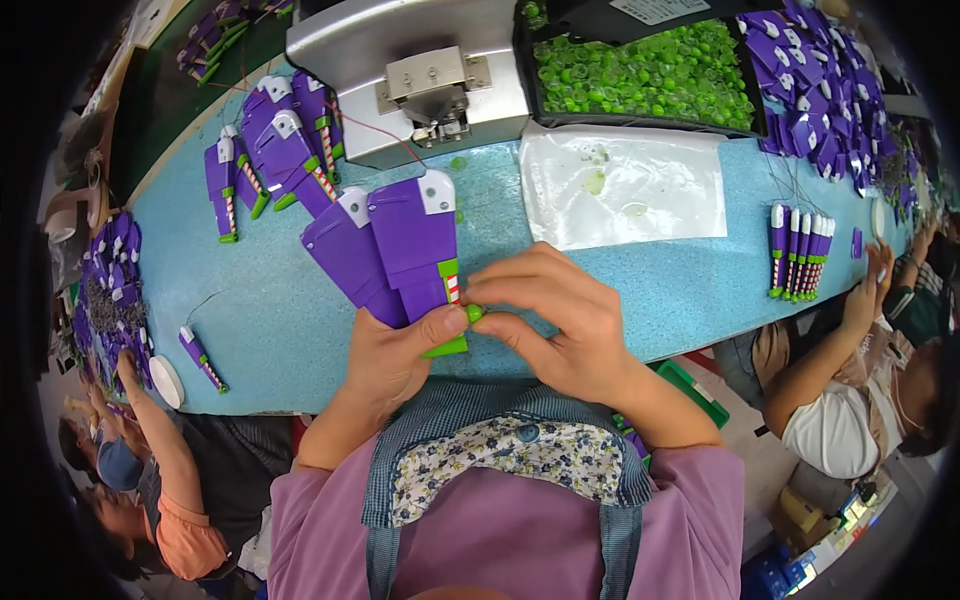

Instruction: The person attaches plastic beads onto toy components by hand, places the assembled parts onto the table, and retrieves a tray of additional toy components from an upper shelf before assembling more beads onto the parts.

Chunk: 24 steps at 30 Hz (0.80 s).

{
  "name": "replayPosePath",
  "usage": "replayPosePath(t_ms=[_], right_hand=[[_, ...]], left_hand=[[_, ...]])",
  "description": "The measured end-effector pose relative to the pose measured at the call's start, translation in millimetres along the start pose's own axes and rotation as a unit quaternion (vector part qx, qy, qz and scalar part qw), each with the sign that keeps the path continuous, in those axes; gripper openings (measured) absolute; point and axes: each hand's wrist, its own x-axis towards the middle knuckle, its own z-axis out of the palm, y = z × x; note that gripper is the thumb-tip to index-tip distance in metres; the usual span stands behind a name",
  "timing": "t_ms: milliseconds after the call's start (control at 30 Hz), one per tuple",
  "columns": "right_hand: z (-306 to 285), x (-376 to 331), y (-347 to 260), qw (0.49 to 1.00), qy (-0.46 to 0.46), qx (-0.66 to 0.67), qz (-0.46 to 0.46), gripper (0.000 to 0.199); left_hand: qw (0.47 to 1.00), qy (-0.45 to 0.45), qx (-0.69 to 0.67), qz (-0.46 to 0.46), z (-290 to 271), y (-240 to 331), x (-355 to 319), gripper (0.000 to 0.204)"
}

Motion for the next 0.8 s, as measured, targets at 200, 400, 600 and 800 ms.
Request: replayPosePath(t_ms=[200,400,600,800], right_hand=[[-24,1,2,0.998,0.011,-0.058,-0.003,0.02],[-78,-14,38,0.899,0.091,-0.426,0.05,0.018],[-81,-14,47,0.862,0.045,-0.504,0.028,0.019],[-70,-17,22,0.957,0.12,-0.253,0.079,0.018]], left_hand=[[0.997,0.026,0.058,0.048,-7,-8,1,0.026],[0.997,0.066,-0.02,0.044,-15,-15,0,0.035],[0.998,0.009,0.02,0.056,2,-10,-4,0.031],[0.949,0.022,0.25,0.191,8,-13,-2,0.017]])
